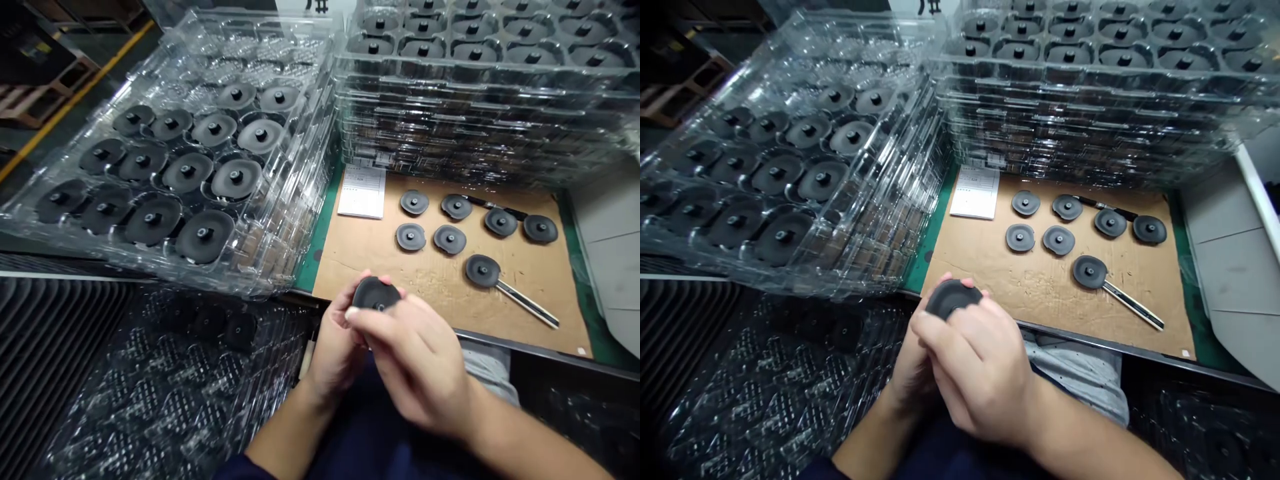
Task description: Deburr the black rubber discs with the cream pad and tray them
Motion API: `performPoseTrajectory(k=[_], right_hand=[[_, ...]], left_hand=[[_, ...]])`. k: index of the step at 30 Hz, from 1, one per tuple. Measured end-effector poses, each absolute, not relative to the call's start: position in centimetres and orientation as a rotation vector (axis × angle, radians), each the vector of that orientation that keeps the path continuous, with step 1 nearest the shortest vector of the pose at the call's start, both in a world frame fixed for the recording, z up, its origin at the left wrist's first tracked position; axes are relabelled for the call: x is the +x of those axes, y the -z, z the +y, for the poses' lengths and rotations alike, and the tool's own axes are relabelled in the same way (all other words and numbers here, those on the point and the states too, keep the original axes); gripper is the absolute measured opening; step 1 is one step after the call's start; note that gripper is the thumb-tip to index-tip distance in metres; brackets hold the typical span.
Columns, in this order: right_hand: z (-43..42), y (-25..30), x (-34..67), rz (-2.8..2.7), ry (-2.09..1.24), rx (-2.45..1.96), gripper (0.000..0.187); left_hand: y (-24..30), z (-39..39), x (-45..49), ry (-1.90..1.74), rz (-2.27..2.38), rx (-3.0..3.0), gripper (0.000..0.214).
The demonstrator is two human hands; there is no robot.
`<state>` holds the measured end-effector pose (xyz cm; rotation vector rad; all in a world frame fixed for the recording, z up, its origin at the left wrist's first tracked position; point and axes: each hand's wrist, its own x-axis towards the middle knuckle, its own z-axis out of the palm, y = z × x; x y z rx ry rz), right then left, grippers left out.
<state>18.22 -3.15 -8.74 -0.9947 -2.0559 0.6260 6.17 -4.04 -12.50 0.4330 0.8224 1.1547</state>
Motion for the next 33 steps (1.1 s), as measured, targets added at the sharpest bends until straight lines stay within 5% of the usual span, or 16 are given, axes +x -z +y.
performPoseTrajectory(k=[6, 13, 21, 25, 29, 33], right_hand=[[-3.8, 13.1, 22.2, -1.812, -0.932, -1.256, 0.021], [-1.4, 20.2, 22.5, -1.872, -0.753, -1.466, 0.022], [-5.2, 18.0, 25.9, -1.770, -0.784, -1.471, 0.027], [-7.7, 18.1, 27.8, -1.629, -0.960, -1.454, 0.022], [-9.1, 18.2, 28.6, -1.521, -0.992, -1.498, 0.020], [-9.4, 16.5, 29.2, -1.319, -0.931, -1.583, 0.018]], left_hand=[[13.6, -4.5, 5.8, -1.156, 0.649, 0.267, 0.056], [13.7, -5.7, 6.6, -1.121, 0.555, 0.220, 0.053], [13.4, -6.1, 8.1, -1.017, 0.547, 0.325, 0.055], [14.3, -5.5, 8.9, -1.063, 0.690, 0.940, 0.050], [15.1, -4.4, 9.3, -1.035, 0.737, 1.967, 0.105], [14.5, -4.0, 9.9, -0.918, 0.767, 2.092, 0.114]])
